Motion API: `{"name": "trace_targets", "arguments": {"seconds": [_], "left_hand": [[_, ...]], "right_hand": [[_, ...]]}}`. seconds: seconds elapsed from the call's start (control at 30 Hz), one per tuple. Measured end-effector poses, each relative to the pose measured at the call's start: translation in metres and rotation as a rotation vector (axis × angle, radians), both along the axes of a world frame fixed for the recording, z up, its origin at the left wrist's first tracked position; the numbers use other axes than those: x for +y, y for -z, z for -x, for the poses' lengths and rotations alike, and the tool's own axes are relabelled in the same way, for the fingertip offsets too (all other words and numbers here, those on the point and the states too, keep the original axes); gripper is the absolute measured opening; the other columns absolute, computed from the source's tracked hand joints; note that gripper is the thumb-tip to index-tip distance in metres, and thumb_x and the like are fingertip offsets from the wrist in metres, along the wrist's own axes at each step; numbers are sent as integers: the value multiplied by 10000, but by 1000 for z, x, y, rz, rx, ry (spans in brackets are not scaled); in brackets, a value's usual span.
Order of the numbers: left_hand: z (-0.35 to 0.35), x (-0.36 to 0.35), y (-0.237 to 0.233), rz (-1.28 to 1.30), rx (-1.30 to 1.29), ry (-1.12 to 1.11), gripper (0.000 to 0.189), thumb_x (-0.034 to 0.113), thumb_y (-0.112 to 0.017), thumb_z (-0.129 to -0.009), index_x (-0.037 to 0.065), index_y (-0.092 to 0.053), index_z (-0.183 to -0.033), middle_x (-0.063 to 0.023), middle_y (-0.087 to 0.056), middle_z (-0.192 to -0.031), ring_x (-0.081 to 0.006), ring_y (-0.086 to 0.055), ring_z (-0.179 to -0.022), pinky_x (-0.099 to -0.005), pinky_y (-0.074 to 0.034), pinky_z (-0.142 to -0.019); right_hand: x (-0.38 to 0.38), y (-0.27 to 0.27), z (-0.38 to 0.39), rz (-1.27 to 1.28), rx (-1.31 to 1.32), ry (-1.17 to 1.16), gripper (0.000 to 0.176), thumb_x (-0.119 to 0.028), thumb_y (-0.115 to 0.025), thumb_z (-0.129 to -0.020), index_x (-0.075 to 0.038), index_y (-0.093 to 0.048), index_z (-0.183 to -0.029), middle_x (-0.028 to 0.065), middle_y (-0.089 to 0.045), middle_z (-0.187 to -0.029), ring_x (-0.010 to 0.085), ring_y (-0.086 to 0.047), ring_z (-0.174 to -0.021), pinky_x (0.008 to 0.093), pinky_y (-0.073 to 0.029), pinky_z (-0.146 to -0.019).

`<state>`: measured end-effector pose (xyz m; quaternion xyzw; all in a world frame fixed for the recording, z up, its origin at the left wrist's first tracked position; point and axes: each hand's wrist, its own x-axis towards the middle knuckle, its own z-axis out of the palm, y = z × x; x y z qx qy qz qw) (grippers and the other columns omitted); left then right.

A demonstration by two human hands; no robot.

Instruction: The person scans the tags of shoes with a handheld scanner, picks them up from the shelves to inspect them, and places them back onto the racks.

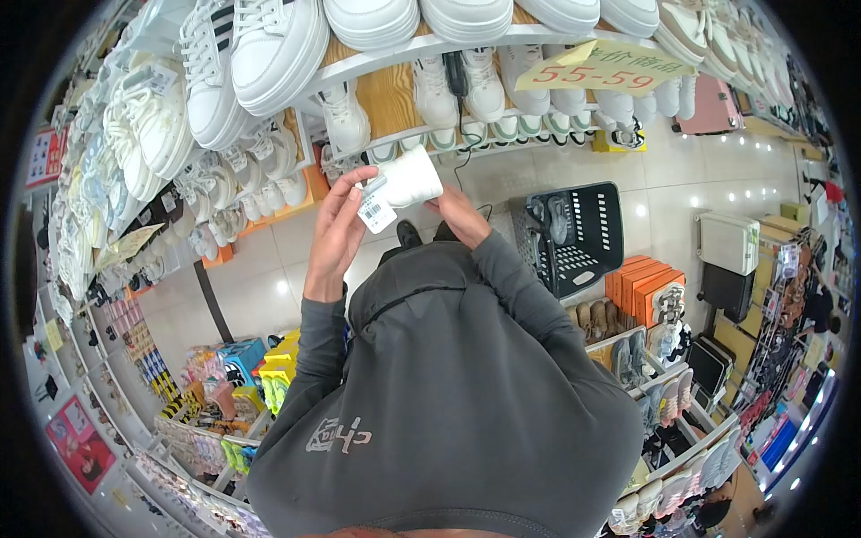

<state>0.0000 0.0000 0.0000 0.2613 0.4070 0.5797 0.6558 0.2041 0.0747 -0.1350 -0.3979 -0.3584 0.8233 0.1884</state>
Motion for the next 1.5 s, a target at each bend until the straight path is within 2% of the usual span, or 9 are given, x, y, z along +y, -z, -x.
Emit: {"name": "trace_targets", "arguments": {"seconds": [0.17, 0.47, 0.67, 0.87, 1.07, 1.17, 1.27, 1.37, 1.5], "left_hand": [[-8, 3, 7, -9, -73, -48, 359, 198, -495, -1091, 5, -515, -1394, -104, -557, -1372, -198, -559, -1274, -389, -473, -1070], [-13, 10, 24, 19, -169, -112, 417, 172, -541, -1071, -27, -483, -1433, -142, -561, -1384, -222, -570, -1282, -403, -481, -1085], [-35, 33, 30, -7, -89, -190, 484, 7, -609, -1001, -40, -453, -1457, -148, -575, -1351, -218, -584, -1247, -372, -501, -1058], [-42, 63, 58, 4, -57, -346, 524, -12, -644, -975, -38, -447, -1460, -142, -583, -1318, -202, -602, -1198, -337, -518, -986], [-48, 87, 71, -6, 5, -429, 555, 17, -682, -965, -44, -437, -1459, -108, -623, -1166, -170, -628, -1087, -312, -523, -931], [-52, 98, 78, -42, 21, -471, 563, 29, -688, -967, -45, -432, -1463, -84, -618, -1078, -155, -631, -1030, -300, -526, -905], [-58, 104, 74, -2, 93, -503, 577, 39, -692, -969, -43, -421, -1473, -72, -601, -1032, -145, -629, -1000, -293, -526, -886], [-54, 104, 85, -25, 106, -479, 572, 49, -695, -973, -34, -425, -1471, -88, -618, -1120, -146, -628, -1029, -294, -528, -877], [-54, 102, 81, -46, 65, -468, 520, 104, -667, -1005, -12, -444, -1460, -106, -589, -1312, -167, -605, -1146, -337, -512, -958]], "right_hand": [[13, -42, 0, -85, 35, 125, 704, -562, -327, -1093, 8, -481, -1477, 116, -571, -1423, 196, -514, -1317, 362, -367, -1147], [29, -38, 3, -204, -37, 203, 697, -560, -356, -1091, 50, -593, -1329, 108, -633, -1272, 172, -562, -1157, 333, -435, -1032], [69, -21, 3, -437, -141, 223, 532, -458, -502, -1078, 27, -684, -1198, 42, -700, -1068, 109, -610, -972, 288, -498, -873], [101, -16, 10, -665, -234, 338, 310, -276, -673, -992, 21, -716, -1067, 52, -695, -855, 117, -586, -786, 298, -496, -742], [137, 9, 14, -994, -312, 514, 271, -202, -730, -921, -5, -685, -1102, 110, -674, -959, 244, -654, -842, 345, -525, -780], [162, 16, 18, -1253, -555, 622, 382, -202, -735, -890, -18, -620, -1205, 158, -645, -1065, 332, -664, -900, 405, -544, -806], [179, 22, 21, -1337, -850, 506, 520, -225, -746, -866, -9, -539, -1291, 198, -630, -1105, 386, -663, -941, 464, -555, -817], [188, 14, 28, -1181, -909, 395, 562, -253, -752, -857, 4, -507, -1293, 219, -629, -1100, 397, -669, -956, 481, -561, -808], [199, 22, 30, -1245, -918, 361, 526, -227, -711, -889, 17, -474, -1291, 211, -622, -1066, 403, -681, -922, 486, -566, -755]]}}
